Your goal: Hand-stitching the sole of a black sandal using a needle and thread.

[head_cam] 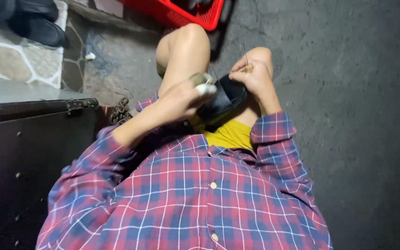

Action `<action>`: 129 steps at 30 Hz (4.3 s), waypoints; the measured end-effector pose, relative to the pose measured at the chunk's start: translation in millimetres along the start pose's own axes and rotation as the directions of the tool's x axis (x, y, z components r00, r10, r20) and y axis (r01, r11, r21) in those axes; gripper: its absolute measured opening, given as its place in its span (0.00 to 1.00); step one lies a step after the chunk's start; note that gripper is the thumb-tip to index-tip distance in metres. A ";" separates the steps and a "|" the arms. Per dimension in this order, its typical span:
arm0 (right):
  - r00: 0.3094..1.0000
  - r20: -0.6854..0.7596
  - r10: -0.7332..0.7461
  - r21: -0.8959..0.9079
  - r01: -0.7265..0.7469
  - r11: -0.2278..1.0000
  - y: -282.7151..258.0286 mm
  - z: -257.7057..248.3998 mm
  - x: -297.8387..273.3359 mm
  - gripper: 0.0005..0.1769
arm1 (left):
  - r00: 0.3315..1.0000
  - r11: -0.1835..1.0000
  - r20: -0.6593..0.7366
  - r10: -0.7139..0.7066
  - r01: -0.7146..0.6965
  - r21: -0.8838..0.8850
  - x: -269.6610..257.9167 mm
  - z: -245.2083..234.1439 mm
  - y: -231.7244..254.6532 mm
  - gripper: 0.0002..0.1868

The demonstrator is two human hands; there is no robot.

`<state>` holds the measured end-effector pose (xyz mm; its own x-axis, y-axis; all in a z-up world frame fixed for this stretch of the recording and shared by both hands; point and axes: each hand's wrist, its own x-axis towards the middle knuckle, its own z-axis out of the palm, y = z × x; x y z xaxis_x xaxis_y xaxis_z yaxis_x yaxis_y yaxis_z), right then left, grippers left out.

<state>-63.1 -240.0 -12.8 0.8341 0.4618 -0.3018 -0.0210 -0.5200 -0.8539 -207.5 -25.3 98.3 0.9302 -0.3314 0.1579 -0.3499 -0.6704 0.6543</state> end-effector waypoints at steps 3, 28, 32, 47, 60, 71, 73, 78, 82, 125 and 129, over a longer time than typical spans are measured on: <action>0.999 0.040 -0.014 0.040 0.012 0.999 -33.6 -4.8 -9.3 0.07 | 0.991 0.915 -0.127 0.050 -0.097 -0.391 30.5 39.9 -38.7 0.14; 0.936 0.068 -0.347 -0.591 0.318 0.741 -41.2 -46.9 -170.8 0.20 | 0.989 0.789 -0.051 0.135 -0.139 -0.599 76.7 70.9 -33.0 0.18; 0.939 0.069 -0.336 -0.706 0.284 0.649 -34.3 -42.9 -171.4 0.24 | 0.991 0.796 -0.058 0.121 -0.132 -0.591 78.3 78.9 -37.3 0.20; 0.937 -0.330 -0.118 0.100 0.159 0.982 -50.9 10.8 -117.3 0.28 | 0.957 0.524 0.140 -0.253 0.257 -0.812 100.4 109.6 -67.6 0.14; 0.986 -0.140 -0.091 -0.203 0.062 0.977 -54.5 -18.5 -120.3 0.25 | 0.962 0.386 0.260 -0.082 0.272 -0.882 111.4 106.6 -75.2 0.11; 0.985 0.086 -0.153 -0.795 0.160 0.586 -59.7 -51.0 -129.0 0.26 | 0.932 0.449 0.337 0.135 0.246 -0.859 122.4 87.4 -80.5 0.14; 0.983 0.110 -0.148 -0.832 0.173 0.528 -59.8 -53.0 -129.2 0.27 | 0.932 0.445 0.332 0.142 0.240 -0.863 122.9 90.3 -80.9 0.15; 0.985 0.129 -0.112 -0.877 0.166 0.450 -63.4 -57.8 -127.8 0.27 | 0.940 0.474 0.325 0.101 0.242 -0.847 125.5 95.8 -80.3 0.14; 0.986 0.124 -0.109 -0.896 0.159 0.415 -68.0 -59.3 -127.8 0.28 | 0.937 0.487 0.323 0.130 0.224 -0.844 128.5 102.0 -82.4 0.13; 0.897 0.154 -0.415 -0.826 0.347 0.444 -33.0 -77.8 -119.2 0.19 | 0.925 0.594 0.366 -0.103 0.352 -0.723 150.0 156.7 -69.2 0.22; 0.892 0.138 -0.430 -0.778 0.367 0.510 -23.3 -75.8 -116.5 0.19 | 0.921 0.624 0.372 -0.116 0.359 -0.695 151.7 152.6 -66.2 0.29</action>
<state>-118.1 -336.2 74.4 0.6767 0.7352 0.0397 0.7242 -0.6549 -0.2158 -60.2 -132.5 -33.9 0.8562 -0.4742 -0.2051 0.1925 -0.0757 0.9784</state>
